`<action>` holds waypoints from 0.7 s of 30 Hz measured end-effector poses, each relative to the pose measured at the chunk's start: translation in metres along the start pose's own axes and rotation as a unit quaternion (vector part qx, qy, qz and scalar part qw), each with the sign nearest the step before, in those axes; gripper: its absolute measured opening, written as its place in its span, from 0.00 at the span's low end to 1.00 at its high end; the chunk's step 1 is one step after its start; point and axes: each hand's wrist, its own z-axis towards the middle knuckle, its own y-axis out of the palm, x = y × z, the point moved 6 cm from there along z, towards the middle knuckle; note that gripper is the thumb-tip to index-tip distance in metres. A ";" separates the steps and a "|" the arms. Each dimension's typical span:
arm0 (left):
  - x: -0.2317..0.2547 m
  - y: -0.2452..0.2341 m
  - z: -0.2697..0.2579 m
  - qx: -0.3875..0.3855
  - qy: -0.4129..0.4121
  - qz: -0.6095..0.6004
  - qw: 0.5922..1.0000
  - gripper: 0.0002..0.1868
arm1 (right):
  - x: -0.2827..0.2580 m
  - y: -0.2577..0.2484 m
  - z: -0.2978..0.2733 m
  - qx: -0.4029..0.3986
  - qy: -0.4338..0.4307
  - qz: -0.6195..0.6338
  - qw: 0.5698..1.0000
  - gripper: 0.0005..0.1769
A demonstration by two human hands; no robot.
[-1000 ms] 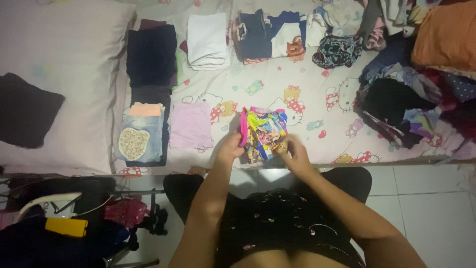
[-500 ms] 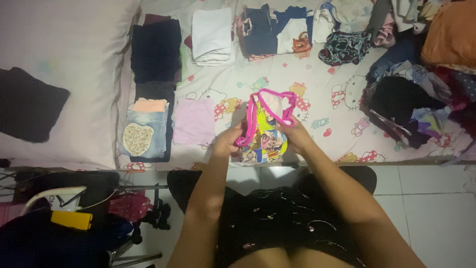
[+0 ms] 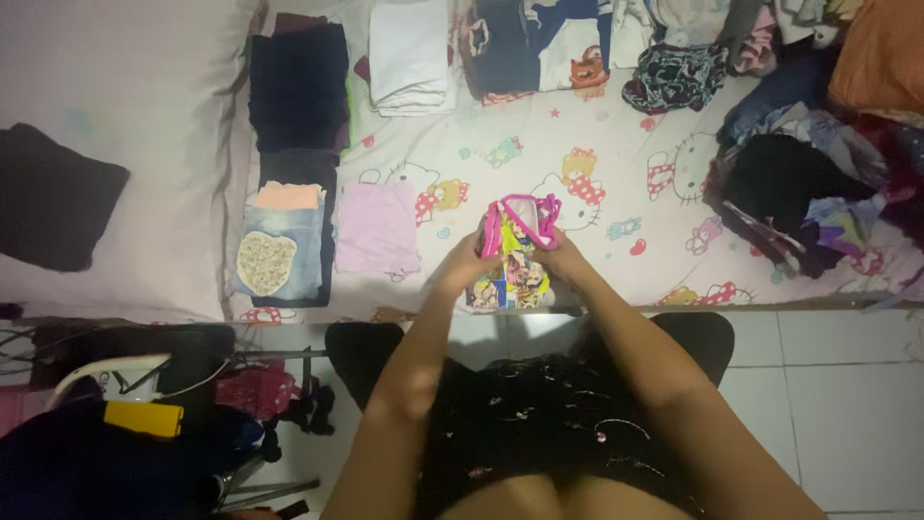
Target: The person folds various garments, including a dark blue top, a grey tank top, a colorful patterned top, and a purple long-sleeved shirt, on a bed. The person arranges the folded items into neat stacks on the bed surface.
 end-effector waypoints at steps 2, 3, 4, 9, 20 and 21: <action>0.005 0.004 0.004 0.057 0.047 0.005 0.997 0.29 | 0.015 -0.007 0.003 0.028 0.057 -0.045 0.997 0.32; 0.005 0.005 0.006 0.086 0.071 0.008 0.994 0.28 | 0.022 -0.010 0.003 0.041 0.085 -0.068 0.993 0.33; 0.002 0.012 0.008 0.063 0.070 -0.033 0.995 0.28 | 0.021 -0.010 0.003 0.037 0.055 -0.083 0.994 0.29; -0.015 0.019 0.017 0.010 -0.023 -0.230 0.973 0.39 | -0.005 -0.010 0.002 0.102 0.057 -0.087 0.989 0.26; 0.006 -0.019 0.051 0.167 0.004 0.195 0.967 0.25 | -0.084 0.089 -0.067 0.061 -0.107 -0.576 0.808 0.17; 0.010 -0.020 0.055 0.210 0.005 0.204 0.956 0.21 | -0.079 0.099 -0.071 0.035 -0.125 -0.609 0.782 0.24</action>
